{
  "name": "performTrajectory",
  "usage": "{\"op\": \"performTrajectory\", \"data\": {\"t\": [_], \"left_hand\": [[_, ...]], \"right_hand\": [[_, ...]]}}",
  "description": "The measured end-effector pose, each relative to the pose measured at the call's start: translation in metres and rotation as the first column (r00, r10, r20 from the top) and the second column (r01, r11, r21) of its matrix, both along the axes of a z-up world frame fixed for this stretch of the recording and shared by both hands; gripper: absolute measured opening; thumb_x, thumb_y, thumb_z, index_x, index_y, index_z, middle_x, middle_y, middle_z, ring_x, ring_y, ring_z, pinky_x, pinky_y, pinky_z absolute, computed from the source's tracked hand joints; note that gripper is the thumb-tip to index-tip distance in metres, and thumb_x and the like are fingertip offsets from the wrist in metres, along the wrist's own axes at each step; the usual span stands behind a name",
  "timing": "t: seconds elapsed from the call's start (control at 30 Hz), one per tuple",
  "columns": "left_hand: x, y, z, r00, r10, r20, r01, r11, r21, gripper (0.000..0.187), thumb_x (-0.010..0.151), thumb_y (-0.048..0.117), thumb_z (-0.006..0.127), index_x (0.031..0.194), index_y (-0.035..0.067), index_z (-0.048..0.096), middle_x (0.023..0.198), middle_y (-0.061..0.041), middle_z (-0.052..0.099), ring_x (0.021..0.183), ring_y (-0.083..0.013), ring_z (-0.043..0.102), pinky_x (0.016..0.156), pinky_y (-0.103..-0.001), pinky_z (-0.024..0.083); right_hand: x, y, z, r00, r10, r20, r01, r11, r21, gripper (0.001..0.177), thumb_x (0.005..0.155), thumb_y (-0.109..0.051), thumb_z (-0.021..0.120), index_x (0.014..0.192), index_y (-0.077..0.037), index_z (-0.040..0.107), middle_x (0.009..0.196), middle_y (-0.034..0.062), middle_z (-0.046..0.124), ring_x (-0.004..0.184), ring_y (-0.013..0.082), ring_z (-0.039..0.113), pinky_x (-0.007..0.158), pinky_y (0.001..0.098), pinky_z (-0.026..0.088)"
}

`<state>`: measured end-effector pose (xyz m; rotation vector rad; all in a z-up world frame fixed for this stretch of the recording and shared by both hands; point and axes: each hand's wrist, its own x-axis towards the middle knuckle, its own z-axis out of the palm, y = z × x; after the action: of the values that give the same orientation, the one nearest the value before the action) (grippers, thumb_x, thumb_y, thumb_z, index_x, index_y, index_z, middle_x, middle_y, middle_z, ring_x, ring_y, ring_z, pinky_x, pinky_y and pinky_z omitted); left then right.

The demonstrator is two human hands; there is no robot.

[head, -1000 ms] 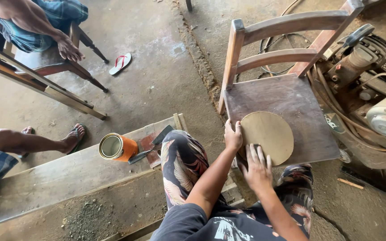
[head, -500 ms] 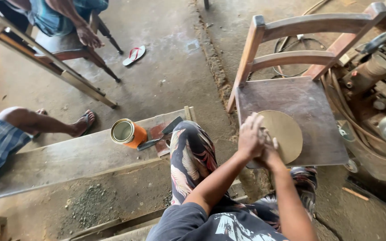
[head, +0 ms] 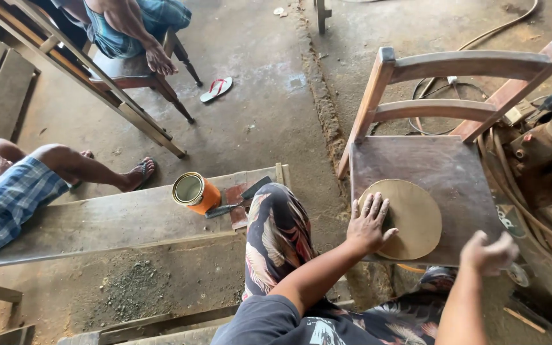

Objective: The person sits on a wooden chair and sands a round wooden disc placed on the seat using a sanding block. They hold the disc steady with one hand while rubbing the surface with the other, then flip the disc over to sand the other side.

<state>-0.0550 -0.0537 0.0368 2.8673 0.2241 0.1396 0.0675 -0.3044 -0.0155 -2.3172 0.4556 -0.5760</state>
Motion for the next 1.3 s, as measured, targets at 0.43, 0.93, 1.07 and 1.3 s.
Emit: {"op": "performTrajectory", "data": {"t": [0.43,0.93,1.07,1.3], "left_hand": [[-0.008,0.003,0.032,0.995,-0.015,-0.097,0.003,0.993,-0.118,0.085,0.095,0.061,0.04,0.164,0.015,0.022,0.172,-0.014,0.02,0.16,-0.0311,0.016,0.127,-0.062,0.006],[-0.007,0.051,0.022,0.985,-0.076,-0.157,0.079,0.997,0.016,0.089,0.092,0.071,0.039,0.165,0.022,0.021,0.173,-0.007,0.021,0.161,-0.0253,0.016,0.129,-0.06,0.003],[-0.012,0.071,0.011,0.973,-0.045,-0.226,0.063,0.996,0.069,0.092,0.089,0.073,0.043,0.165,0.029,0.016,0.173,-0.002,0.016,0.161,-0.0222,0.011,0.127,-0.062,-0.001],[-0.025,0.042,0.037,0.963,0.089,-0.254,-0.082,0.996,0.037,0.077,0.101,0.054,0.036,0.164,0.014,0.019,0.175,-0.007,0.003,0.161,-0.023,0.006,0.13,-0.052,-0.002]], "right_hand": [[-0.086,0.071,-0.026,0.956,-0.285,0.067,0.1,0.532,0.841,0.06,0.109,-0.023,0.066,0.155,-0.015,0.027,0.155,0.0271,0.031,0.137,0.0391,0.055,0.11,0.0519,0.052],[-0.135,0.168,0.059,0.909,0.19,-0.372,0.402,-0.152,0.903,0.056,0.106,-0.045,0.042,0.151,-0.013,0.034,0.151,0.0184,0.044,0.139,0.0351,0.052,0.117,0.0555,0.038],[-0.152,0.181,0.061,0.838,0.34,-0.428,0.525,-0.285,0.802,0.06,0.105,-0.051,0.035,0.15,-0.012,0.036,0.15,0.016,0.047,0.14,0.034,0.051,0.118,0.0566,0.034],[-0.166,0.181,0.009,0.63,0.544,-0.554,0.744,-0.219,0.631,0.035,0.108,-0.035,0.043,0.118,-0.003,0.057,0.123,0.0151,0.064,0.121,0.0331,0.063,0.107,0.0478,0.05]]}}
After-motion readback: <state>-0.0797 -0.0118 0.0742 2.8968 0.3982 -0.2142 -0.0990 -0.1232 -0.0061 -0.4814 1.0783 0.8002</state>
